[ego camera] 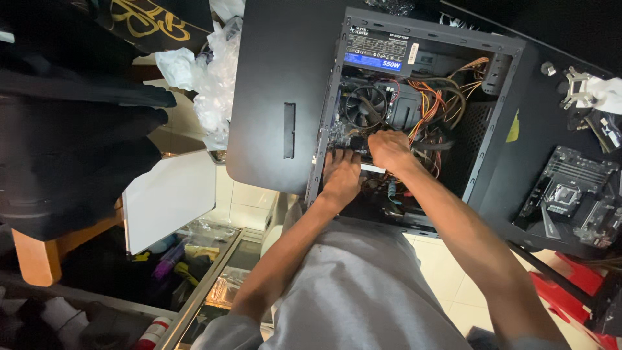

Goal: The person works inside an open computer case, using a screwdriver to tighten screws on the motherboard and securing internal components. They also connect and organize various power and data cables within the chassis.

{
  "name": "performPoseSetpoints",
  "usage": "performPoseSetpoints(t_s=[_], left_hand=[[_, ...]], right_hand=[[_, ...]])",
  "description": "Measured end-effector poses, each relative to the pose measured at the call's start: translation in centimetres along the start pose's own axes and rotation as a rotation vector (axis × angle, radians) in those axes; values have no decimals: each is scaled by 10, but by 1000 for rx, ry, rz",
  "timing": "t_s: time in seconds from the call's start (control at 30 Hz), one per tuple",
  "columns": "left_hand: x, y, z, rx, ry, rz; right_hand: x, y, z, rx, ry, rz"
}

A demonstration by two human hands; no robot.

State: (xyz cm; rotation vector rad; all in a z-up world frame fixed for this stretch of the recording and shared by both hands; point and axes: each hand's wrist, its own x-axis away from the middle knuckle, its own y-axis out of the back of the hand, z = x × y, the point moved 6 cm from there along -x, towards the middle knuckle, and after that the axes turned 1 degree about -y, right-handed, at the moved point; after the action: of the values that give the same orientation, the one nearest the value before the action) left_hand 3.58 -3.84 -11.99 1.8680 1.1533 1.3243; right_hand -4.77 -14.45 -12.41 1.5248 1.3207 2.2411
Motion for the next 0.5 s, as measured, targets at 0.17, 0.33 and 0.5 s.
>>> performPoseSetpoints(t_s=[0.17,0.33,0.5], left_hand=[[4,18,-2,58,23,79],[4,10,-1,22,-36,13],[7,32,-6,36,24,125]], right_hand=[[-9,-3,0,14,2,3],[-32,-24,-9,63,-71,-9],[-9,3,-1,-38,-1,51]])
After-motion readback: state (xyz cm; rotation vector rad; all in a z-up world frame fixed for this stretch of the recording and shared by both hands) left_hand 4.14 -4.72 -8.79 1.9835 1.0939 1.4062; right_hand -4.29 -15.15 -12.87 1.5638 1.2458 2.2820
